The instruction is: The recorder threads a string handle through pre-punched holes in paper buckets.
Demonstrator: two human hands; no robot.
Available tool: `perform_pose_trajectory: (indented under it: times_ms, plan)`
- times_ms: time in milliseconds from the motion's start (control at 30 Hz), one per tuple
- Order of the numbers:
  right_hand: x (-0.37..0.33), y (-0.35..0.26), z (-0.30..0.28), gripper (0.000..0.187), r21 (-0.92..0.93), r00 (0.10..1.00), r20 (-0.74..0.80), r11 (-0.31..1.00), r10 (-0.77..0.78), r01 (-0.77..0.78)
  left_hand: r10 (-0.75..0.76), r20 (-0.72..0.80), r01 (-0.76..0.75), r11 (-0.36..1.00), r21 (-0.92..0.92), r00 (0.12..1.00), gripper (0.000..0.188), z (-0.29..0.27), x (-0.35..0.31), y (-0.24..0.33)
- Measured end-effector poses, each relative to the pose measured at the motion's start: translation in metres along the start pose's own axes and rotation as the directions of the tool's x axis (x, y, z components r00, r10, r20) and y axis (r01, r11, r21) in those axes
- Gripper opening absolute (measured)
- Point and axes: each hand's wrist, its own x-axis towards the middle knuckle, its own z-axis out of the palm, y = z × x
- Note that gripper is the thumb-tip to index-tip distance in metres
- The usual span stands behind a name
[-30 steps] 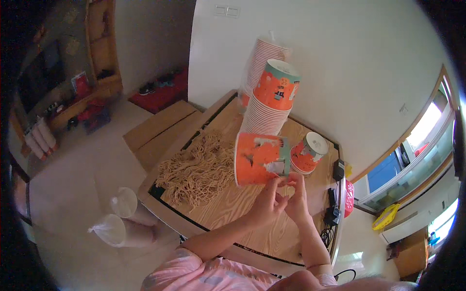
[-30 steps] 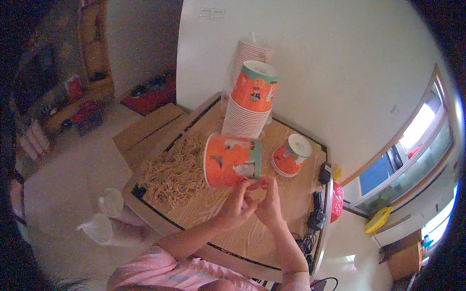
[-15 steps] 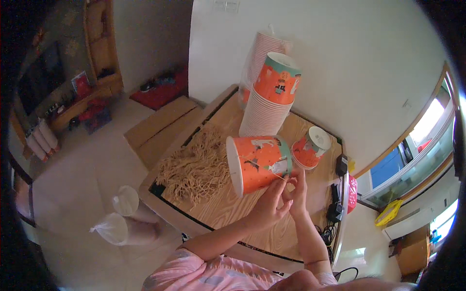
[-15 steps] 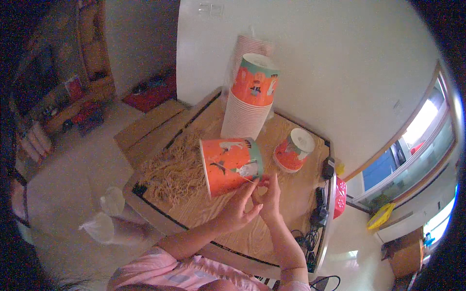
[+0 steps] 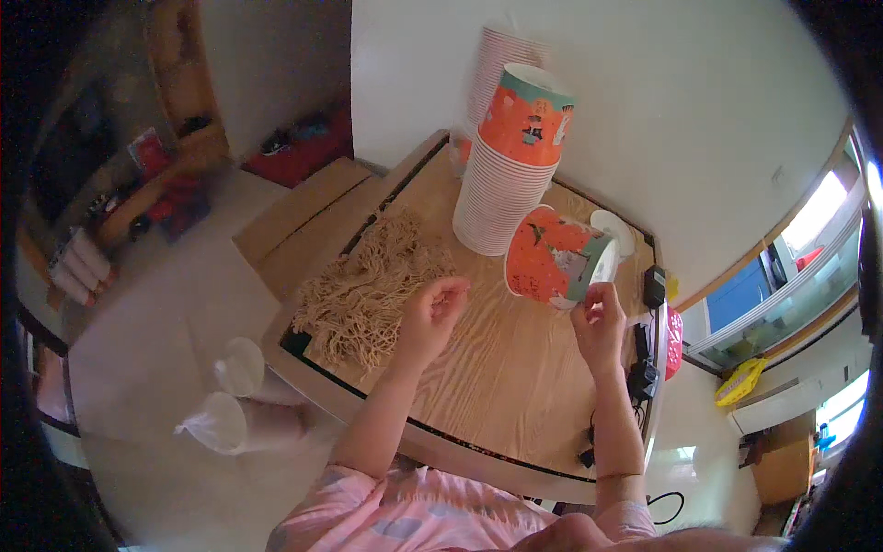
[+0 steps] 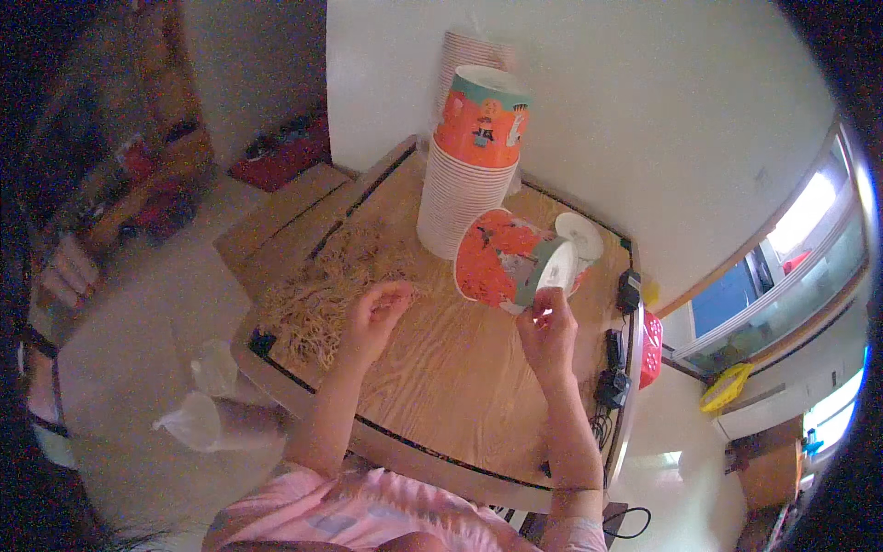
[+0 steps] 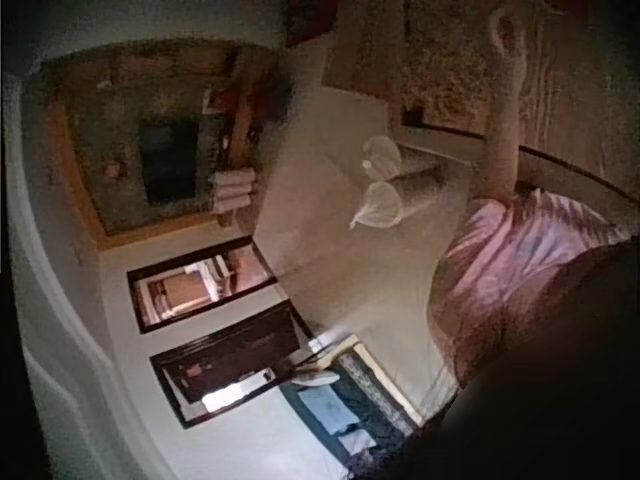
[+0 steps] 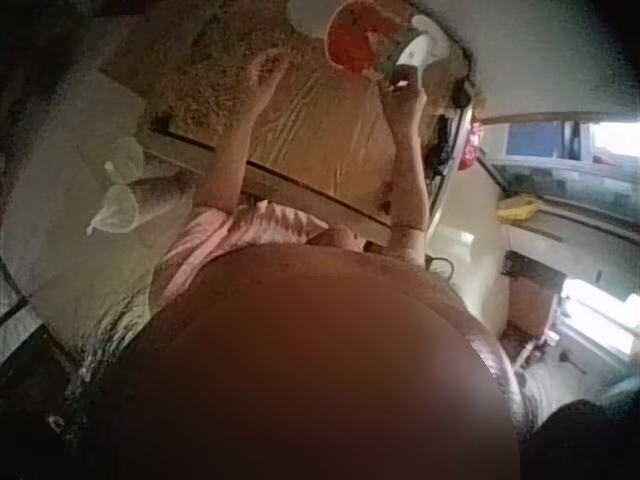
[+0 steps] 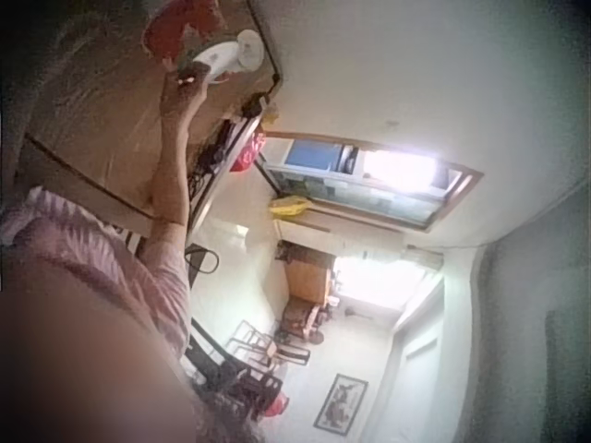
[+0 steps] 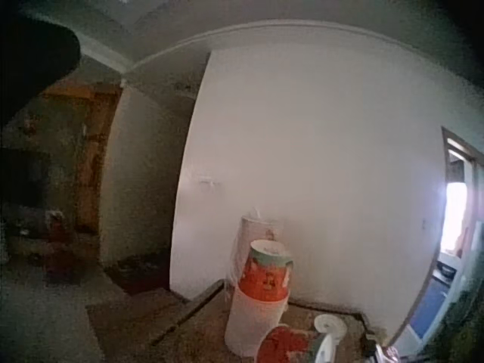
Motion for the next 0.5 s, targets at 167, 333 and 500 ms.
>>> perform_pose_trajectory:
  times_ms: [167, 333, 500]
  plan:
    - [0.006, -0.011, -0.02, 0.017, -0.024, 0.993, 0.048, 0.993, -0.11, 0.112, -0.122, 0.019, 0.123, 0.982, -0.147, 0.992, 0.023, 0.013, 0.02, -0.004]
    - [0.004, -0.02, -0.032, 0.02, -0.074, 0.979, 0.138, 0.984, -0.149, 0.161, -0.113, 0.075, 0.135, 0.878, -0.46, 0.991, 0.036, 0.021, 0.033, 0.033]
    - [0.001, -0.023, -0.033, 0.023, -0.123, 0.96, 0.161, 0.961, -0.228, 0.248, -0.117, 0.049, 0.127, 0.879, -0.461, 0.992, 0.033, 0.018, 0.042, 0.043]
